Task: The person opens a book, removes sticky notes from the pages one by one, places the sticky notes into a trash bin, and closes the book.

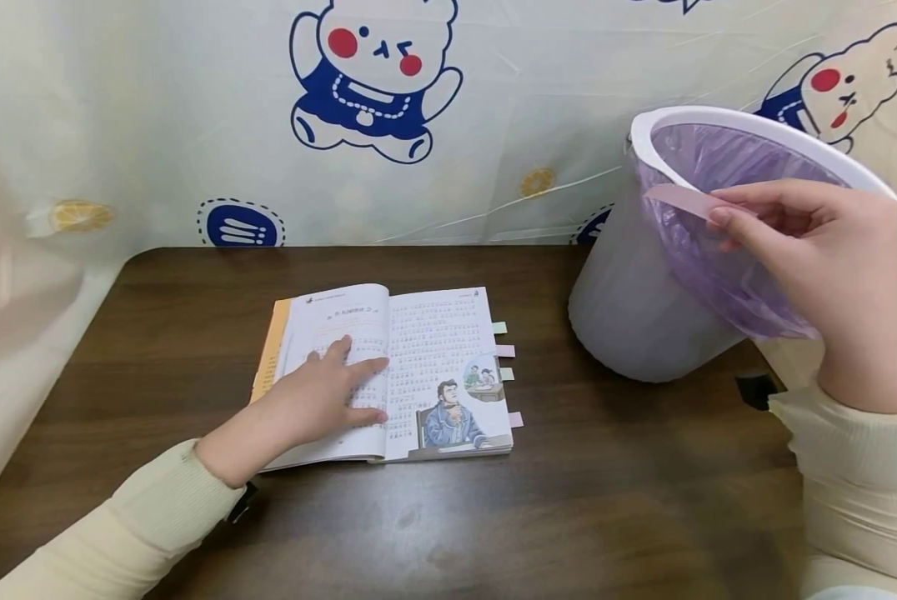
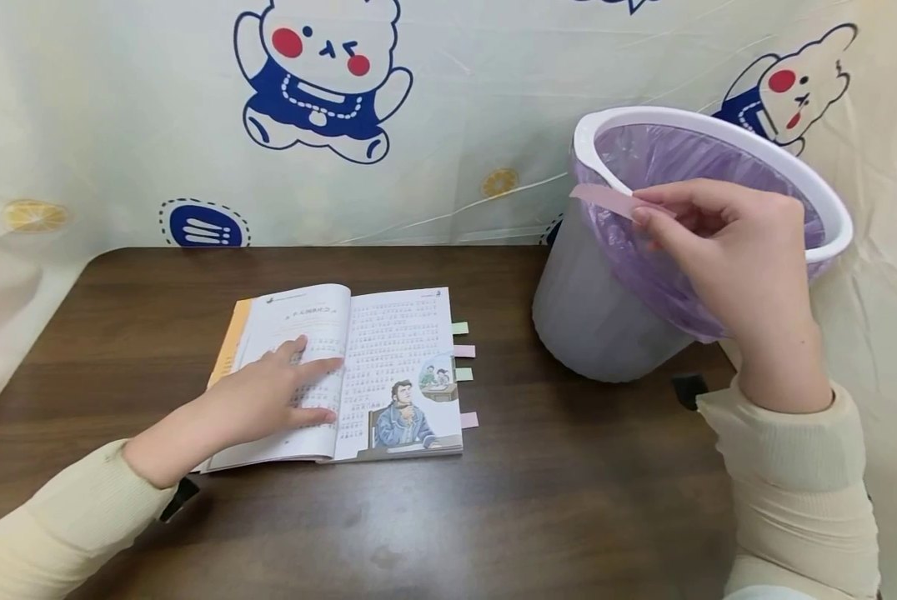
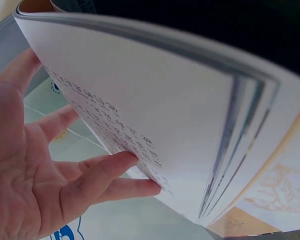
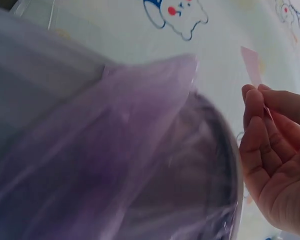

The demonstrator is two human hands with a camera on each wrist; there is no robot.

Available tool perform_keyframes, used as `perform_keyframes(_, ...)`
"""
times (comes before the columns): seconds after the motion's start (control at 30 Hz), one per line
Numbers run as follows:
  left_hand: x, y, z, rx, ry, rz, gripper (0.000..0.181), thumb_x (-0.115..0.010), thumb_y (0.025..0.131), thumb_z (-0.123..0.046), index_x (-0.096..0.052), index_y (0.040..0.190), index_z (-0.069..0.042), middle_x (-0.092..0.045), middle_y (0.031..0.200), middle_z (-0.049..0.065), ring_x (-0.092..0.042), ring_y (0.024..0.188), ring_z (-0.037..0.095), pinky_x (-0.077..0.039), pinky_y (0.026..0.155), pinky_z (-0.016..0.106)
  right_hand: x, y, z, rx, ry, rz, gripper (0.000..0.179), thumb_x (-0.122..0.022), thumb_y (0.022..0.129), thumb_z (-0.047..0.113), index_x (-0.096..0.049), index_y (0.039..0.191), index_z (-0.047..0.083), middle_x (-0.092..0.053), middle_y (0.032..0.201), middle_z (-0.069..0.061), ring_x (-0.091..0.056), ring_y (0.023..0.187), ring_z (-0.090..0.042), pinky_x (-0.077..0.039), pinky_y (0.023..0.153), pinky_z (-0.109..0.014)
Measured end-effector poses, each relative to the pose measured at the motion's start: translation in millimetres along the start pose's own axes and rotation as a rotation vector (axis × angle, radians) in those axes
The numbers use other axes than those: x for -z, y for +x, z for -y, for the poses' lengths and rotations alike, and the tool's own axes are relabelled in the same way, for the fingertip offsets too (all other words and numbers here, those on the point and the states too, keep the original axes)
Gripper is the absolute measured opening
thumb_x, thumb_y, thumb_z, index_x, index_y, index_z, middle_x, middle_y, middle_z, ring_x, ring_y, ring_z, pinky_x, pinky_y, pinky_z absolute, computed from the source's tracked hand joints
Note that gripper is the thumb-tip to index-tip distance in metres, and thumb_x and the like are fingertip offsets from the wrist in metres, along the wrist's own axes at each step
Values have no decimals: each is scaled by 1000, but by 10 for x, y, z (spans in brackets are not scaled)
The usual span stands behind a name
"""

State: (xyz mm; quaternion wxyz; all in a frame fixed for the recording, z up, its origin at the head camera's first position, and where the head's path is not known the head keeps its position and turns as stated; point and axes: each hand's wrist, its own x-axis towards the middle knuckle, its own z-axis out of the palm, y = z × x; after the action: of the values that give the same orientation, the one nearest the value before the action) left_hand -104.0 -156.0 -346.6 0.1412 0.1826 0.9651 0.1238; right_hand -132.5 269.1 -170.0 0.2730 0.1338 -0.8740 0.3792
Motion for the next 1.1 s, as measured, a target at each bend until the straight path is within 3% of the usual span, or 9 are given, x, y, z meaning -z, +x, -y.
perform_keyframes(0.2,-1,11,1,-11,-3,-11,73,-75,90,-51,-54,150,-16,-33,153,41,-42,121,73,-47,86,74,138,30,-76,-33,80,-33,13,-76,89,-4,-81,101,1,-74,80,17,-65,61,1,-50,67,-8)
perform_keyframes(0.37,4,16,-1,-18,-4,-9,72,-75,91,-51,-54,150,-15,-32,153,41,-42,121,73,-46,89,74,259,105,-193,-52,179,-75,8,-76,90,-2,-80,96,1,-75,77,11,-64,58,1,-48,60,-7)
perform_keyframes(0.43,-1,17,-1,-13,-5,-8,72,-75,91,-51,-54,150,-15,-32,153,41,-42,122,73,-46,89,74,292,143,-244,-55,177,-105,5,-77,89,-1,-80,90,4,-74,75,12,-64,57,2,-47,60,-6)
perform_keyframes(0.6,-9,8,-2,-7,0,-8,72,-76,90,-51,-55,150,-15,-33,153,41,-43,121,72,-45,90,73,358,184,-359,-81,131,-162,22,-77,89,-2,-75,83,19,-72,71,17,-63,56,6,-47,61,-5)
perform_keyframes(0.77,-2,8,-7,-11,10,-9,72,-76,91,-50,-55,150,-15,-34,152,41,-44,121,72,-45,91,73,420,195,-453,-173,96,-200,28,-77,91,3,-71,79,28,-65,60,21,-57,50,9,-42,55,-4)
perform_keyframes(0.9,1,12,-8,-10,14,-4,72,-75,91,-51,-55,150,-15,-34,152,41,-44,121,72,-46,90,73,467,210,-526,-242,107,-205,29,-76,92,5,-69,80,30,-64,58,21,-57,49,9,-39,51,-5)
perform_keyframes(1.1,-2,12,-7,-6,9,2,72,-76,91,-51,-55,150,-15,-34,152,41,-44,121,72,-46,89,73,502,223,-647,-254,164,-168,30,-71,94,1,-70,85,30,-67,59,20,-60,51,10,-36,48,-6)
